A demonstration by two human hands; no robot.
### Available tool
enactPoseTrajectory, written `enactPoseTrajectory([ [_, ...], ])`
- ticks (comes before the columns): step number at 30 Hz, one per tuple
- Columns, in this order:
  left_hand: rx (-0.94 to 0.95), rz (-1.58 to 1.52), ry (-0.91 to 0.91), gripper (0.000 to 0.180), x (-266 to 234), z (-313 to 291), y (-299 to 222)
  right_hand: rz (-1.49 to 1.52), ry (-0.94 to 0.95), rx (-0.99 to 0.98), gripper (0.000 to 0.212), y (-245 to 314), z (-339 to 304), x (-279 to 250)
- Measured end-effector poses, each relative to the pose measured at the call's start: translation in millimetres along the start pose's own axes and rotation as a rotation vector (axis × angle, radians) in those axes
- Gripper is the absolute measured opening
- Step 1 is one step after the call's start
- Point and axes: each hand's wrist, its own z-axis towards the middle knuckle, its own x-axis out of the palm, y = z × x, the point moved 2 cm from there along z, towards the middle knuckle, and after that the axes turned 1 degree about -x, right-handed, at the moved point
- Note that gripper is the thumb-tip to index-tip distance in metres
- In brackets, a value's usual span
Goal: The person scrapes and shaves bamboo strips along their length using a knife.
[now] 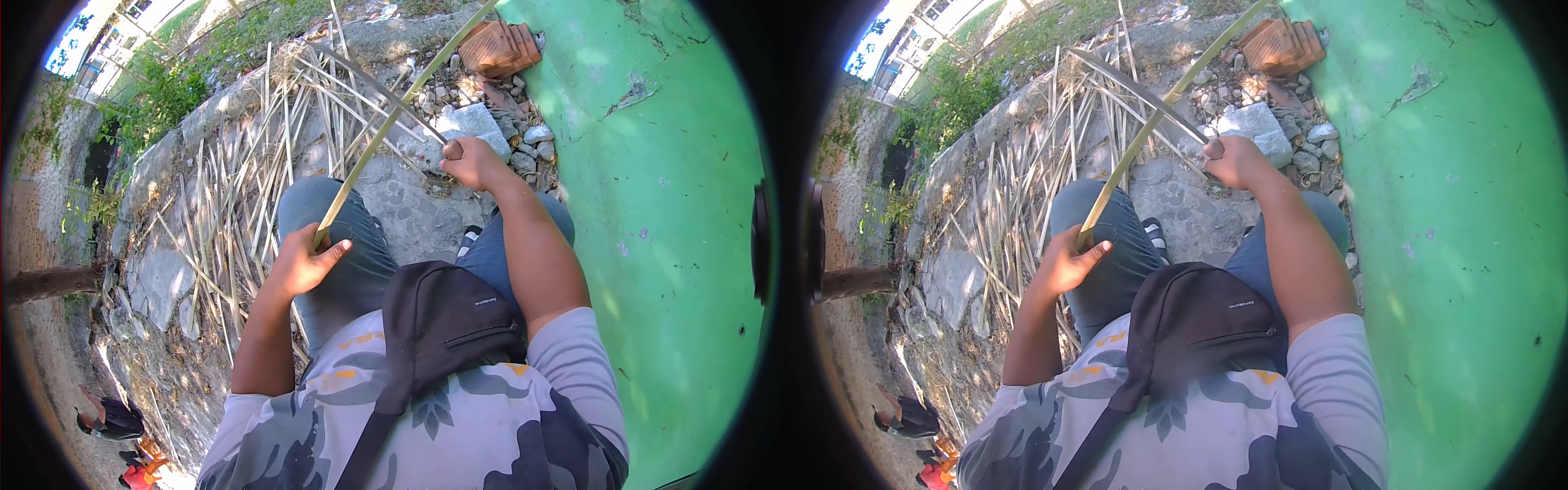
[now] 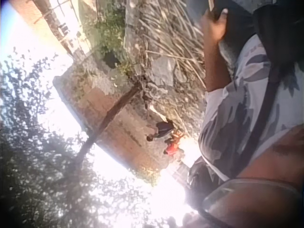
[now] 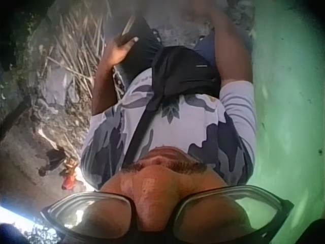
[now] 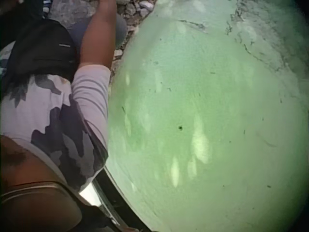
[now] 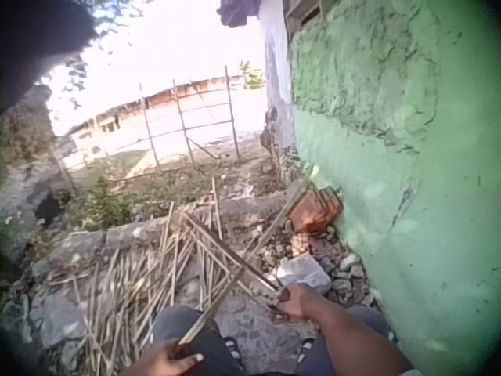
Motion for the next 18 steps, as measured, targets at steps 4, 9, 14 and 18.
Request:
enactPoseTrajectory([
  [4,-0.066,-0.008,0.019,0.043,-0.3,3.8,2.7,-0.053,0.128,-0.115,0.028,23.2,-8.2,21.9],
  [9,-0.109,-0.045,0.151,0.042,-4.2,7.6,19.4,-0.193,0.253,-0.311,0.024,35.9,-15.2,28.1],
  [14,-0.076,-0.095,0.139,0.045,-3.1,7.2,13.4,-0.048,0.072,-0.111,0.027,-0.6,6.9,14.6],
  [18,-0.097,-0.099,0.145,0.045,-3.7,9.7,17.3,0.049,0.136,-0.093,0.029,13.6,-3.5,24.5],
])
